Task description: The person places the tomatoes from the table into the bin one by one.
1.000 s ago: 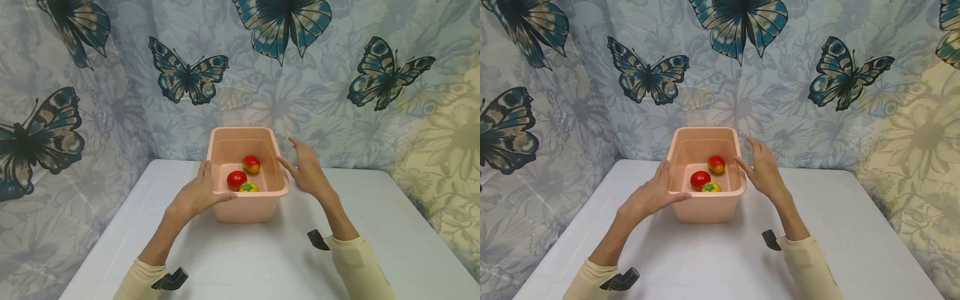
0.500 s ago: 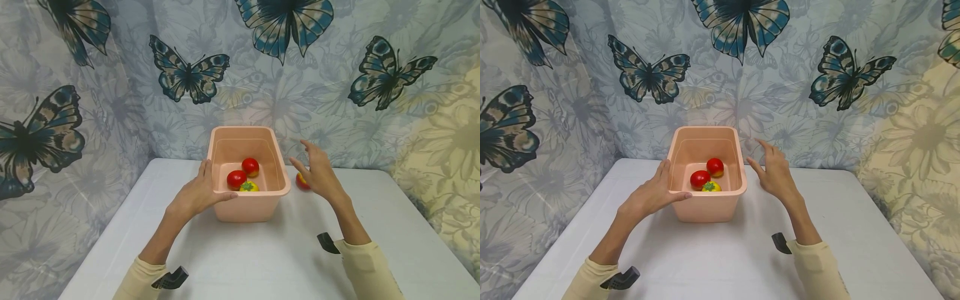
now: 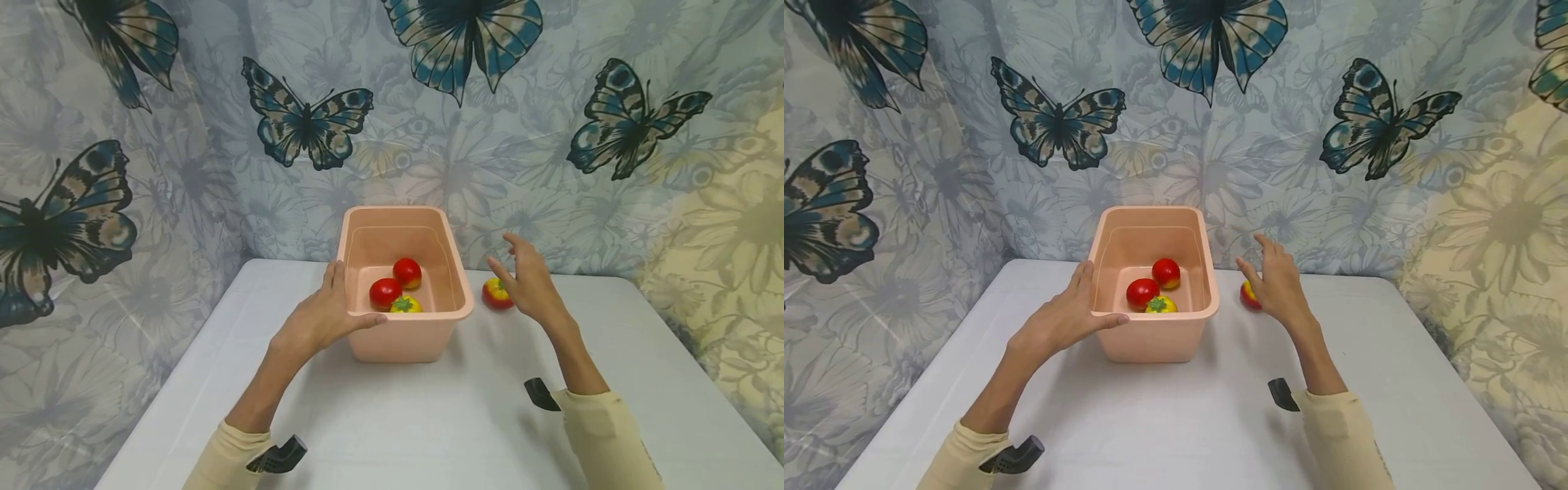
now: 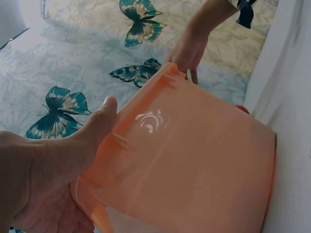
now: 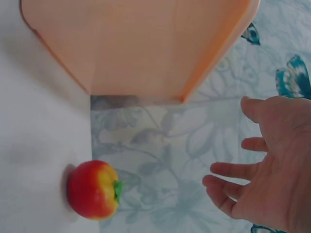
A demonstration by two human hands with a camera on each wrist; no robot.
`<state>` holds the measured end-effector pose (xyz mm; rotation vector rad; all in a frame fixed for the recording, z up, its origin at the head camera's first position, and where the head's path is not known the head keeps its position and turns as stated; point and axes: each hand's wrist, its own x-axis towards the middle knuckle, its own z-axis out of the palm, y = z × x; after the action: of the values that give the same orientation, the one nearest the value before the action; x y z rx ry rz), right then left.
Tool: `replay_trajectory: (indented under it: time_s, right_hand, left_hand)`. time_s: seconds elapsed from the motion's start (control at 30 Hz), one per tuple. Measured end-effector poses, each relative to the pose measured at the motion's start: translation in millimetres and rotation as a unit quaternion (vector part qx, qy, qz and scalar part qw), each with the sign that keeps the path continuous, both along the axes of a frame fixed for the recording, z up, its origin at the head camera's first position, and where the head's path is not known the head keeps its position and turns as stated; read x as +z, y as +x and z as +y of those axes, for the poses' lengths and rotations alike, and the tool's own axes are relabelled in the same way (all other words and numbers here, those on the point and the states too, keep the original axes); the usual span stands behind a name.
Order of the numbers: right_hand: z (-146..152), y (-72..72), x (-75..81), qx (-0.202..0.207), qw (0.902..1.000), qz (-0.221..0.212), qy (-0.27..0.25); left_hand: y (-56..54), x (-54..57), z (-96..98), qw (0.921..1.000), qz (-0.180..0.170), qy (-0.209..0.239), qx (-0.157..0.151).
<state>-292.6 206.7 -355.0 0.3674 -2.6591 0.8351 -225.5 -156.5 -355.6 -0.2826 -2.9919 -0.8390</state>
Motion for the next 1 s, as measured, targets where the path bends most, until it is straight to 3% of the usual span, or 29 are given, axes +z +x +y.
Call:
replay_trajectory:
  time_s: [0.3,0.57,0.7,0.83,0.93,1.0]
  right_hand:
    - [8.2,-12.4,-12.6,-0.020,0.9998,-0.005,0.006]
    - [19.2,-30.4,-33.8,-0.046,0.9943,-0.094,0.019]
    - [26.4,-42.4,-50.9,-0.063,0.9848,-0.154,0.050]
    - [31.4,-51.3,-66.2,-0.093,0.9683,-0.224,0.061]
    - [35.0,-52.3,-74.4,-0.102,0.9574,-0.263,0.063]
    - [37.0,-51.1,-78.1,-0.098,0.9558,-0.270,0.064]
  left_hand:
    - [-0.4,0.0,-1.0,1.0000,-0.004,0.003,0.002]
    - [0.6,1.2,-1.5,1.0000,-0.002,0.001,-0.002]
    - [0.8,1.1,-1.6,1.0000,-0.008,0.004,0.000]
    - [1.0,0.0,-1.5,0.9999,-0.001,0.011,0.000]
    - [0.7,-1.1,-1.0,0.9998,0.008,0.017,-0.002]
    - [0.5,-1.4,-0.6,0.9998,0.011,0.017,-0.002]
